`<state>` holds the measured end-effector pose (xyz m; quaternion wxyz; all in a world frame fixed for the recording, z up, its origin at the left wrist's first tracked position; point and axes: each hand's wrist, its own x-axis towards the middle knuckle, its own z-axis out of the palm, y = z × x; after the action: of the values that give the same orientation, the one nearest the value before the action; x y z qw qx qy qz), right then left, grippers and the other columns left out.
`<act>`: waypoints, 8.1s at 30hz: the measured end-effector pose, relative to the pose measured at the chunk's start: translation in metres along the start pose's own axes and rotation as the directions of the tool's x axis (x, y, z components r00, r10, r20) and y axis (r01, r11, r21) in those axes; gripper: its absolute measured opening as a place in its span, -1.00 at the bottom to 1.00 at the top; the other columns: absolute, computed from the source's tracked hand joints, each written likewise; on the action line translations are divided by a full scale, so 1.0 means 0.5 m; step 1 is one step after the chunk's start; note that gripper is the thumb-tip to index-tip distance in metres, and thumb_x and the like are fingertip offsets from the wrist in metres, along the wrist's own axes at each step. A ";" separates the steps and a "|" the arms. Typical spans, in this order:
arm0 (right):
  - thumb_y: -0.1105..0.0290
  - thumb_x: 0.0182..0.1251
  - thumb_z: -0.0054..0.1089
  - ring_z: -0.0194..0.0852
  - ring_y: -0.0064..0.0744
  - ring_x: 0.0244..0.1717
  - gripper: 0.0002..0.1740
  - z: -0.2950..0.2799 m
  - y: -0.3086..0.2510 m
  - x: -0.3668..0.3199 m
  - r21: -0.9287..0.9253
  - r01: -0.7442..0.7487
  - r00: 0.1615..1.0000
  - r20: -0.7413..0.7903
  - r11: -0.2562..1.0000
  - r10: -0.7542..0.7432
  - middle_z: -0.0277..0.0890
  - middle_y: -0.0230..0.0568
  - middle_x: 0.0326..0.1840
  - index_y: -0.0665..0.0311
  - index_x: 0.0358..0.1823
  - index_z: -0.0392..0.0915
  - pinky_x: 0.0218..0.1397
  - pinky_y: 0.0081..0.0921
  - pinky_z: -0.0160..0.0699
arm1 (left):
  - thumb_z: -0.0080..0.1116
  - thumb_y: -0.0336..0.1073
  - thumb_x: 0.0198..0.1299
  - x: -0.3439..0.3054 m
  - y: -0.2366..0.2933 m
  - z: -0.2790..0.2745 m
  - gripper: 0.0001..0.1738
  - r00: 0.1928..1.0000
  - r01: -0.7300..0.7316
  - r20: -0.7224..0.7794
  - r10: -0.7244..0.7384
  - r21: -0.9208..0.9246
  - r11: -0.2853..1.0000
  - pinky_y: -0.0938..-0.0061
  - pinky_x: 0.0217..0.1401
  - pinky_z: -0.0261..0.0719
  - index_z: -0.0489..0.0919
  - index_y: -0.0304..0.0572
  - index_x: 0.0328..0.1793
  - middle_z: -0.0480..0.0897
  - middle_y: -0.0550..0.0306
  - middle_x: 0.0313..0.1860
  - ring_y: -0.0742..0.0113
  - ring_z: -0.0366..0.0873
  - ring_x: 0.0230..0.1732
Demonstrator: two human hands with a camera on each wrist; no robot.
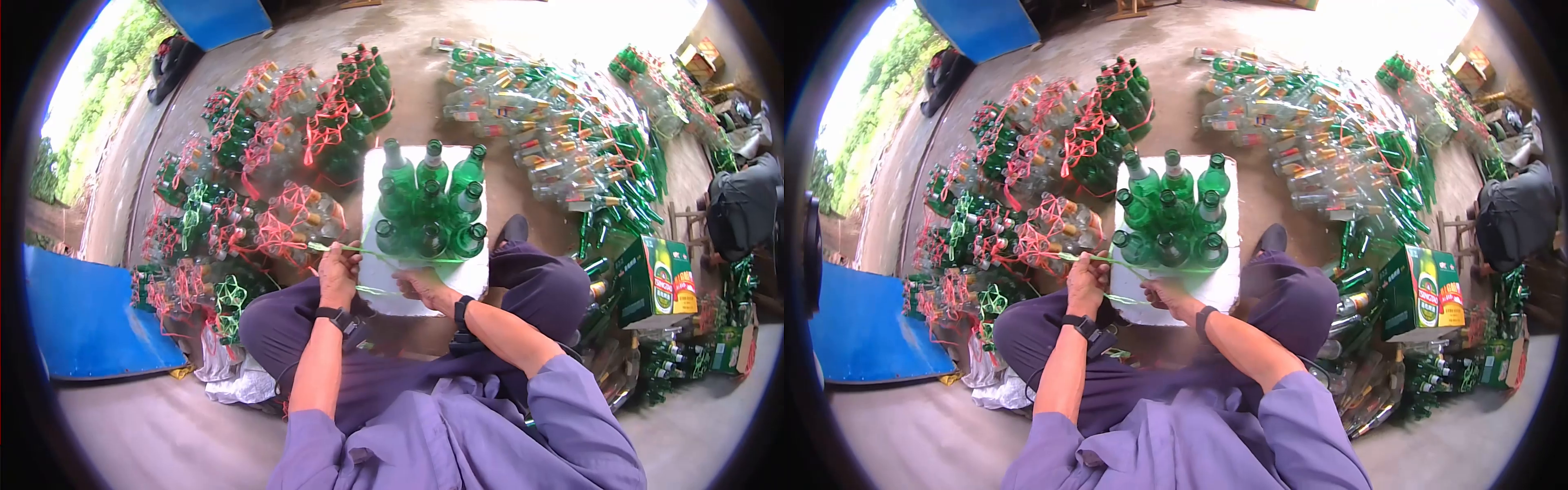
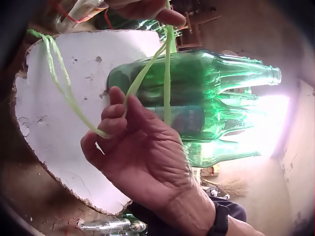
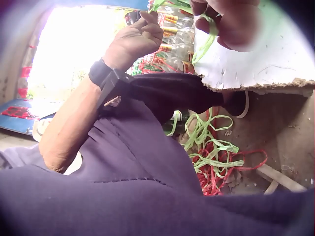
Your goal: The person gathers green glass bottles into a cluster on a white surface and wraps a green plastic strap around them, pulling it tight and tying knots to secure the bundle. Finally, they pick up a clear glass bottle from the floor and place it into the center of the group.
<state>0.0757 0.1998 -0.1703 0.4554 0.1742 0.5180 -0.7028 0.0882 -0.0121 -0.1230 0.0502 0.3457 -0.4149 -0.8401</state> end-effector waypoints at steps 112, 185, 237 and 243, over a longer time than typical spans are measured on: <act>0.40 0.32 0.12 0.58 -0.34 -0.41 -0.79 -0.072 -0.028 -0.027 -0.521 0.374 0.862 -0.109 0.767 -0.495 0.63 -0.14 -0.48 0.39 -0.41 0.62 -0.26 -0.33 0.56 | -0.02 -0.36 0.26 0.094 -0.131 0.011 -0.74 0.980 0.108 0.117 -0.159 0.358 0.928 0.59 -0.71 0.04 0.33 0.15 -0.51 0.29 0.39 -0.66 0.53 0.11 -0.77; 0.33 0.28 0.25 -0.03 -0.75 -0.77 -0.82 0.032 -0.030 0.015 0.098 0.031 0.993 -0.114 0.995 -0.019 0.18 -0.63 -0.67 0.33 -0.32 0.57 -0.75 -0.69 -0.16 | 0.23 -0.44 0.06 0.131 -0.169 -0.034 -0.96 0.866 -0.493 0.471 0.168 0.750 0.440 0.34 -0.50 0.34 0.60 -0.15 -0.41 0.49 0.13 -0.55 0.23 0.42 -0.55; 0.27 0.28 0.32 0.02 -0.74 -0.80 -0.80 -0.068 0.003 0.041 0.035 0.046 0.998 0.028 0.998 -0.047 0.17 -0.66 -0.69 0.25 -0.28 0.61 -0.76 -0.65 -0.17 | 0.26 -0.29 0.18 -0.005 -0.112 0.035 -0.79 0.917 -0.372 0.384 0.104 0.735 0.567 0.50 -0.50 0.23 0.62 -0.32 -0.34 0.45 0.35 -0.55 0.57 0.26 -0.56; 0.37 0.25 0.26 0.00 -0.69 -0.84 -0.88 -0.029 -0.014 0.020 -0.085 0.148 0.972 -0.173 0.985 -0.161 0.18 -0.59 -0.73 0.25 -0.38 0.60 -0.78 -0.60 -0.18 | 0.26 -0.35 0.12 0.011 -0.125 0.029 -0.83 0.901 -0.433 0.398 0.172 0.808 0.400 0.30 -0.23 0.54 0.71 -0.34 -0.27 0.70 -0.02 -0.36 0.15 0.64 -0.36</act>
<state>0.0615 0.2084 -0.1791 0.3570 0.1795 0.5935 -0.6987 0.0878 0.0363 -0.1657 -0.0359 0.1299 -0.8466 -0.5149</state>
